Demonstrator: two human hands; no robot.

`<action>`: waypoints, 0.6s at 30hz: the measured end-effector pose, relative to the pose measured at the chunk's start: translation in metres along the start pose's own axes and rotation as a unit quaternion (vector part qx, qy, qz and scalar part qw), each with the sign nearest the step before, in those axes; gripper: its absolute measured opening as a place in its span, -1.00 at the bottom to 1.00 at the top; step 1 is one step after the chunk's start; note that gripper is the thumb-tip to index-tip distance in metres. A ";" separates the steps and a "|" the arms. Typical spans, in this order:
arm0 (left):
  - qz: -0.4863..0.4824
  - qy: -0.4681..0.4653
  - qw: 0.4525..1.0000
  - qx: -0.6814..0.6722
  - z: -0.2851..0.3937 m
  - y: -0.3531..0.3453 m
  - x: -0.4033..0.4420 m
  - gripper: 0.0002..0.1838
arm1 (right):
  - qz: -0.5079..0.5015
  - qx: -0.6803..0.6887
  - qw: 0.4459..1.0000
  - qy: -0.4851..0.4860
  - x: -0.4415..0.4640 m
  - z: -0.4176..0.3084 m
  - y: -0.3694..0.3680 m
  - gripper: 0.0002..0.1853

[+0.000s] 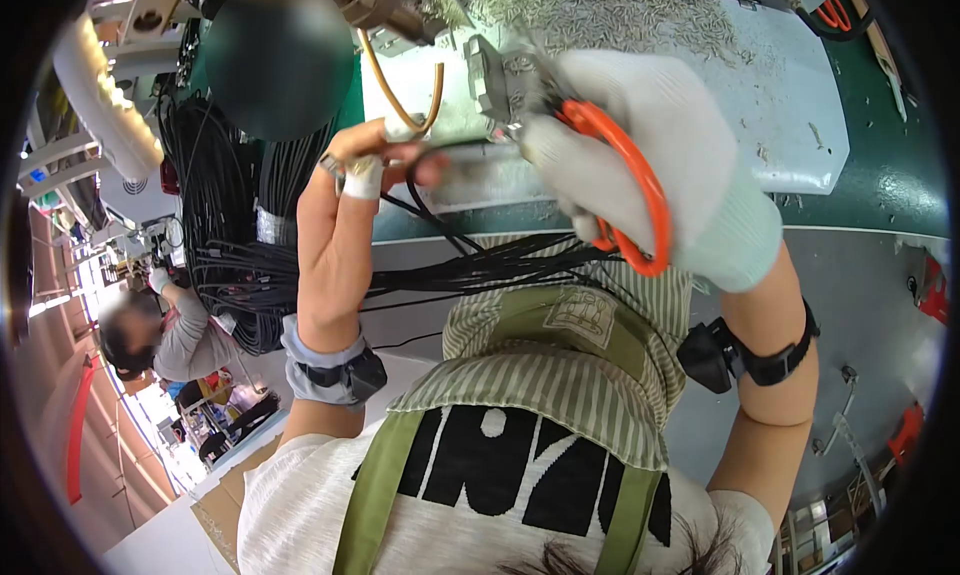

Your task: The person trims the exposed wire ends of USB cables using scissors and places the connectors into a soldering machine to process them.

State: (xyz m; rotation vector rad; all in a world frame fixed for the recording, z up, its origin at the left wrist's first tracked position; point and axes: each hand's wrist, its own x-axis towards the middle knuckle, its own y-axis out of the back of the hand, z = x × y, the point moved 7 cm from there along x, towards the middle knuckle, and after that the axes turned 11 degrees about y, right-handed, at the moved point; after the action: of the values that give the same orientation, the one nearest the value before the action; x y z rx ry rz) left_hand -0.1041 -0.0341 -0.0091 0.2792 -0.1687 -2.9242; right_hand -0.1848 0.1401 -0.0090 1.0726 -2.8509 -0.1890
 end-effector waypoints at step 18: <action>-0.084 -0.249 0.887 0.380 0.036 -0.064 -0.061 -0.68 | 0.075 -0.006 0.996 -0.055 -0.080 -0.019 -0.023 -0.84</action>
State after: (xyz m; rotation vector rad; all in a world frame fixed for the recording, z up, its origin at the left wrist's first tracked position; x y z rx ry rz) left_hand -0.0643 0.0443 0.0280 -0.3888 -1.4339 -2.8705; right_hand -0.1080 0.1742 0.0028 0.8667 -3.0091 -0.2614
